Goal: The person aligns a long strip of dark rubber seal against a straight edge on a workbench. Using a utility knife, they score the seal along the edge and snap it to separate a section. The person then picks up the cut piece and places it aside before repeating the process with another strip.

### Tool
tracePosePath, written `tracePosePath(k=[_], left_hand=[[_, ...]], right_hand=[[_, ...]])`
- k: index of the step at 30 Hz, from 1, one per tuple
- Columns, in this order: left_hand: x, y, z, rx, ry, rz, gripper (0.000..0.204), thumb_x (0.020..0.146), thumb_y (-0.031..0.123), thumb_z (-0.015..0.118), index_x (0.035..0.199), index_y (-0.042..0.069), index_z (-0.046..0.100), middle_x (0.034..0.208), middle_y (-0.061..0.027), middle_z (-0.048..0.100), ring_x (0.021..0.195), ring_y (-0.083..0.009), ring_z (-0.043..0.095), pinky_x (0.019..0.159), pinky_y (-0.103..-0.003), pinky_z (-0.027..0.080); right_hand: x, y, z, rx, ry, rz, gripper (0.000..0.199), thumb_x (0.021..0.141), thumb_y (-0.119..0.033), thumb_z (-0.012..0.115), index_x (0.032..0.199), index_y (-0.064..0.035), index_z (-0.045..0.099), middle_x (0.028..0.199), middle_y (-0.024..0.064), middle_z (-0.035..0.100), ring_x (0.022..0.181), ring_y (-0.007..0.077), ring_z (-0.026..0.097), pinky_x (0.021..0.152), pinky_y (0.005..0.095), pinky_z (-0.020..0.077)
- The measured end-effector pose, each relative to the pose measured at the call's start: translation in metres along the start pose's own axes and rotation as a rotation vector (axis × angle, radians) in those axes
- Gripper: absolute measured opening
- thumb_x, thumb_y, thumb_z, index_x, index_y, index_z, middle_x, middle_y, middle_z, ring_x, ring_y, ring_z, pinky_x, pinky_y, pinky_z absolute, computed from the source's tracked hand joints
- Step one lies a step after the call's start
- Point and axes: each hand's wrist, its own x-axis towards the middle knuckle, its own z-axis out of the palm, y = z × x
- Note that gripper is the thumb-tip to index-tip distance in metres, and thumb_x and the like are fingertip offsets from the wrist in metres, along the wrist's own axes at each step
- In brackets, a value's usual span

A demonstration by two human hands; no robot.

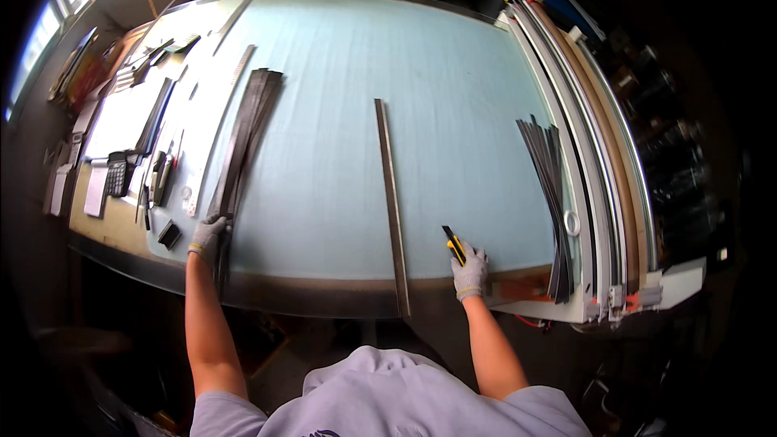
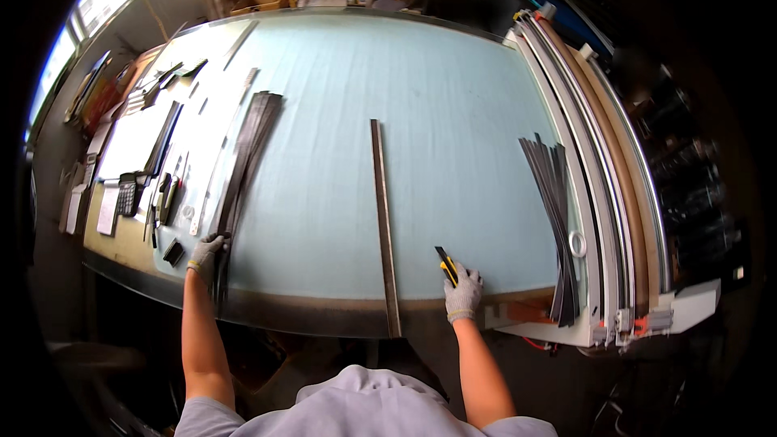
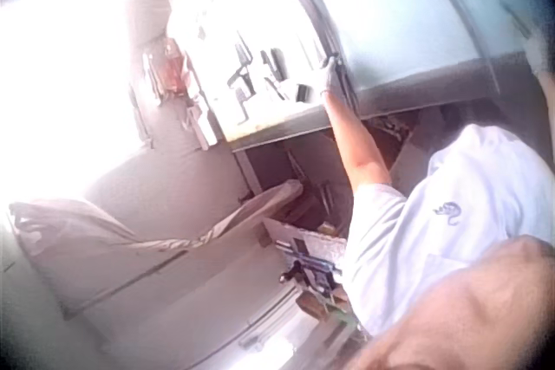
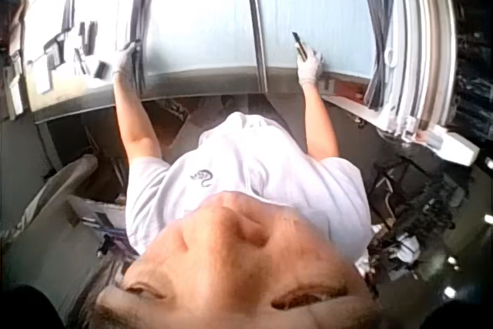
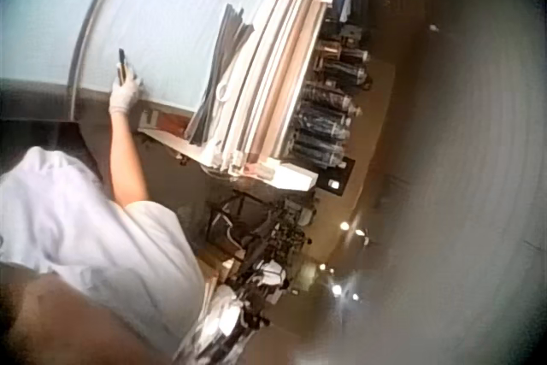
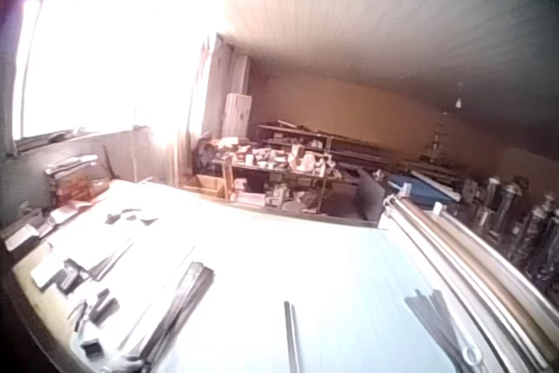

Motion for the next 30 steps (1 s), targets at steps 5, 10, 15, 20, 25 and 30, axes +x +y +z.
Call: tracePosePath(k=[5,10,15,20,25,30], left_hand=[[0.055,0.017,-0.075,0.713,0.462,0.371,0.041,0.098,0.018,0.065,0.131,-0.006,0.061,0.111,-0.0193,0.072,0.092,-0.0278,0.07,0.081,-0.039,0.056],[-0.036,-0.014,0.095,0.942,0.437,0.808,0.041,0.096,0.015,0.067,0.133,-0.001,0.061,0.131,-0.0232,0.065,0.121,-0.0393,0.062,0.103,-0.044,0.048],[-0.147,-0.086,0.245,1.02,0.061,0.794,0.055,0.088,0.009,0.071,0.141,0.006,0.056,0.149,-0.0223,0.05,0.137,-0.0418,0.048,0.113,-0.049,0.04],[-0.184,-0.112,0.293,1.156,0.11,0.753,0.059,0.089,0.014,0.069,0.146,0.007,0.052,0.154,-0.0223,0.044,0.141,-0.0403,0.043,0.117,-0.048,0.037],[-0.188,-0.115,0.307,1.2,0.179,0.735,0.056,0.092,0.015,0.066,0.145,0.003,0.05,0.155,-0.0235,0.043,0.141,-0.0414,0.043,0.117,-0.048,0.037],[-0.179,-0.125,0.305,1.244,0.205,0.781,0.053,0.094,0.016,0.063,0.144,0.003,0.05,0.153,-0.0241,0.045,0.14,-0.0418,0.044,0.116,-0.048,0.038]], right_hand=[[0.008,-0.059,0.002,0.084,0.008,0.037,0.054,0.079,-0.022,0.08,0.131,-0.0159,0.066,0.111,0.0193,0.06,0.106,0.0399,0.058,0.091,0.0498,0.0504],[0.008,-0.051,0.028,0.073,0.009,0.028,0.053,0.077,-0.03,0.082,0.127,-0.0235,0.065,0.106,0.0152,0.062,0.097,0.0391,0.061,0.085,0.0511,0.05],[-0.002,0.008,0.013,0.255,0.139,0.024,0.046,0.082,-0.029,0.078,0.124,-0.0147,0.066,0.11,0.0142,0.064,0.103,0.0361,0.063,0.088,0.0478,0.0522],[-0.01,0.145,-0.055,0.234,0.312,0.273,0.03,0.086,-0.02,0.072,0.115,-0.011,0.069,0.106,0.0157,0.065,0.1,0.0385,0.062,0.085,0.0482,0.0517],[0.007,0.299,-0.113,0.019,0.409,0.498,0.033,0.084,-0.018,0.075,0.116,-0.0102,0.069,0.108,0.0178,0.065,0.107,0.0415,0.062,0.092,0.0515,0.0505],[0.05,0.375,-0.121,-0.145,0.266,0.484,0.052,0.08,-0.027,0.081,0.127,-0.0123,0.063,0.118,0.0159,0.066,0.111,0.0386,0.064,0.094,0.0497,0.0511]])
